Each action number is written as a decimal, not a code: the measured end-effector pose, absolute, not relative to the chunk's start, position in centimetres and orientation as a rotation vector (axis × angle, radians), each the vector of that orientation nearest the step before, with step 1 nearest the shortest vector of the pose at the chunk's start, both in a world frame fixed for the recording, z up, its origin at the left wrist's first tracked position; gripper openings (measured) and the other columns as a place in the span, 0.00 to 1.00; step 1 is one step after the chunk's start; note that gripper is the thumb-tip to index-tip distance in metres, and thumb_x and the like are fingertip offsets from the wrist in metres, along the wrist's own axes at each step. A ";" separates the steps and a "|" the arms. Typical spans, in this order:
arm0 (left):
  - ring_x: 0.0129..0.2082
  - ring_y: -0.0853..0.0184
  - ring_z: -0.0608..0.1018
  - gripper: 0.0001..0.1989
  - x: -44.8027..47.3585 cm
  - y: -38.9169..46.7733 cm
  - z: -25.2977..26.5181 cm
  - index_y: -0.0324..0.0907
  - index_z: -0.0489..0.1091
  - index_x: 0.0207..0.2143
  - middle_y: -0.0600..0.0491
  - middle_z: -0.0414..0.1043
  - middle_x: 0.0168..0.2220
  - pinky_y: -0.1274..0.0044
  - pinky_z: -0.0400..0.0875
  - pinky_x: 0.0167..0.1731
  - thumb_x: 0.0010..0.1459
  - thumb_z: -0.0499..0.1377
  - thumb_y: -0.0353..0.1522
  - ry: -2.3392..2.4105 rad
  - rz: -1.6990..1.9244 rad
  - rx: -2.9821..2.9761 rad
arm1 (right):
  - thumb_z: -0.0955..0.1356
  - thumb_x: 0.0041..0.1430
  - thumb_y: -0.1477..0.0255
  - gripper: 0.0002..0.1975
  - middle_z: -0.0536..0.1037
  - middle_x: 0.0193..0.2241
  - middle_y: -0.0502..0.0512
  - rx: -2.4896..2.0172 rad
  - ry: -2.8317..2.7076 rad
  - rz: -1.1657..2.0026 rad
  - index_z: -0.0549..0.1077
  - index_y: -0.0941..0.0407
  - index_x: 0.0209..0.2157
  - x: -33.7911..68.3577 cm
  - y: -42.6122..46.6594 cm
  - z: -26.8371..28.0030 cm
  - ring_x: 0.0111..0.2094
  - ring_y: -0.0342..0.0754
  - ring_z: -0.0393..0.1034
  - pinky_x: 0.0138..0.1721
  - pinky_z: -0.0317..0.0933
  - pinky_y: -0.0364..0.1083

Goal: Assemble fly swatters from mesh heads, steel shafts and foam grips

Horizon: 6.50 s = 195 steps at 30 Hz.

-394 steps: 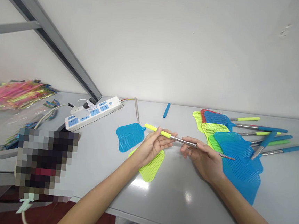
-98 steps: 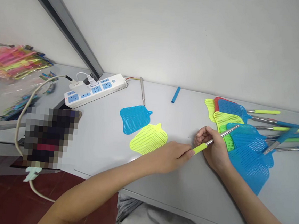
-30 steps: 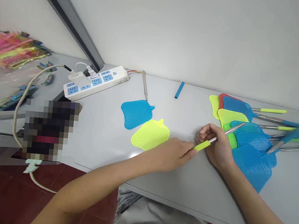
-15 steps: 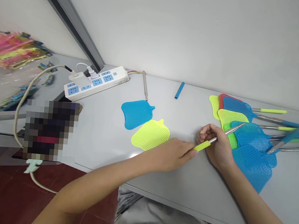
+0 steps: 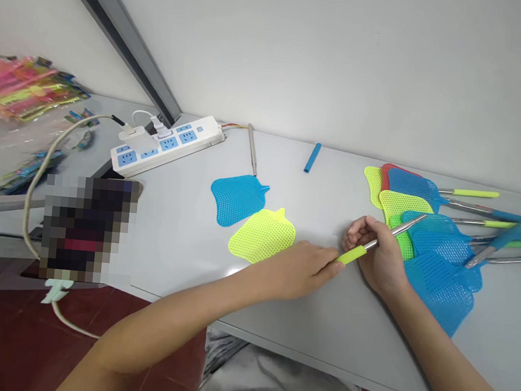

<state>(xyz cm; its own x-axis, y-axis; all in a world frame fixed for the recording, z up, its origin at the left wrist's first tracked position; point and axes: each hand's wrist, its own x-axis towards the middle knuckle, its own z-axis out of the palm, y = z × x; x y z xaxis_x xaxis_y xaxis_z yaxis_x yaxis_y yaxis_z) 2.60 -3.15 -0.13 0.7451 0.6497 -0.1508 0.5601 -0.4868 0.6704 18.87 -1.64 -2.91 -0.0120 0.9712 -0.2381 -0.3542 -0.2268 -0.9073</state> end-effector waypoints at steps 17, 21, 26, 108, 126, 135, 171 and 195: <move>0.25 0.69 0.67 0.16 2.4 -3.2 -0.3 0.41 0.55 0.26 0.56 0.61 0.23 0.77 0.55 0.24 0.62 0.37 0.37 0.878 0.210 2.228 | 0.60 0.53 0.68 0.16 0.63 0.14 0.50 -1.103 -0.773 1.520 0.69 0.57 0.16 18.9 -1.7 -2.9 0.17 0.42 0.57 0.20 0.52 0.42; 0.25 0.69 0.67 0.15 2.5 -3.2 -0.2 0.41 0.55 0.26 0.56 0.62 0.23 0.77 0.56 0.25 0.62 0.37 0.36 0.875 0.209 2.234 | 0.60 0.53 0.68 0.16 0.63 0.14 0.50 -1.099 -0.770 1.522 0.69 0.57 0.16 18.9 -1.7 -2.9 0.17 0.41 0.57 0.20 0.52 0.42; 0.25 0.69 0.66 0.16 2.5 -3.2 -0.1 0.41 0.56 0.27 0.56 0.62 0.23 0.77 0.56 0.24 0.62 0.37 0.37 0.896 0.178 2.238 | 0.60 0.52 0.67 0.16 0.63 0.14 0.50 -1.107 -0.771 1.517 0.69 0.57 0.16 18.8 -1.6 -2.9 0.17 0.42 0.56 0.20 0.52 0.42; 0.21 0.74 0.59 0.20 2.4 -3.2 0.1 0.41 0.54 0.24 0.58 0.53 0.21 0.79 0.55 0.23 0.59 0.37 0.44 0.811 0.268 1.437 | 0.57 0.54 0.61 0.20 0.66 0.17 0.52 -0.941 -0.986 1.819 0.69 0.55 0.17 19.3 -2.5 -1.8 0.17 0.43 0.56 0.21 0.51 0.45; 0.17 0.76 0.47 0.19 2.3 -2.9 -0.5 0.41 0.54 0.26 0.61 0.45 0.17 0.80 0.44 0.19 0.59 0.39 0.45 0.502 0.238 0.978 | 0.55 0.55 0.60 0.23 0.66 0.15 0.52 -0.928 -0.992 1.816 0.70 0.55 0.17 18.8 -3.3 -2.1 0.17 0.43 0.57 0.20 0.50 0.43; 0.16 0.76 0.47 0.20 2.3 -2.8 -0.7 0.40 0.53 0.24 0.62 0.44 0.16 0.79 0.42 0.18 0.58 0.40 0.45 0.488 0.248 0.949 | 0.53 0.57 0.61 0.24 0.68 0.17 0.53 -0.937 -1.045 1.811 0.71 0.56 0.18 18.8 -3.0 -2.2 0.20 0.45 0.60 0.23 0.51 0.44; 0.16 0.77 0.52 0.18 2.9 -2.8 -1.4 0.39 0.57 0.25 0.61 0.49 0.16 0.81 0.47 0.18 0.58 0.42 0.44 0.571 0.338 0.972 | 0.55 0.56 0.66 0.21 0.68 0.12 0.53 -1.117 -0.975 1.752 0.71 0.58 0.19 18.8 -2.3 -2.0 0.15 0.44 0.62 0.19 0.54 0.43; 0.17 0.76 0.58 0.20 2.7 -3.1 -0.2 0.39 0.57 0.24 0.59 0.54 0.18 0.82 0.54 0.20 0.59 0.38 0.43 0.716 0.264 1.306 | 0.56 0.55 0.67 0.19 0.63 0.14 0.52 -1.211 -1.034 1.621 0.71 0.57 0.19 18.7 -2.3 -2.2 0.18 0.42 0.57 0.20 0.52 0.42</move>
<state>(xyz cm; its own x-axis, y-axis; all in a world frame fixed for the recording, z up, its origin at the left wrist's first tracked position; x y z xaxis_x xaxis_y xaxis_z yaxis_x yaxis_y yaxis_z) 2.68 -3.15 -0.25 0.7603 0.5591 -0.3307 0.2109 0.2691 0.9398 18.75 -2.25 -2.21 -0.1778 0.9440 -0.2779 -0.1455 -0.3045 -0.9413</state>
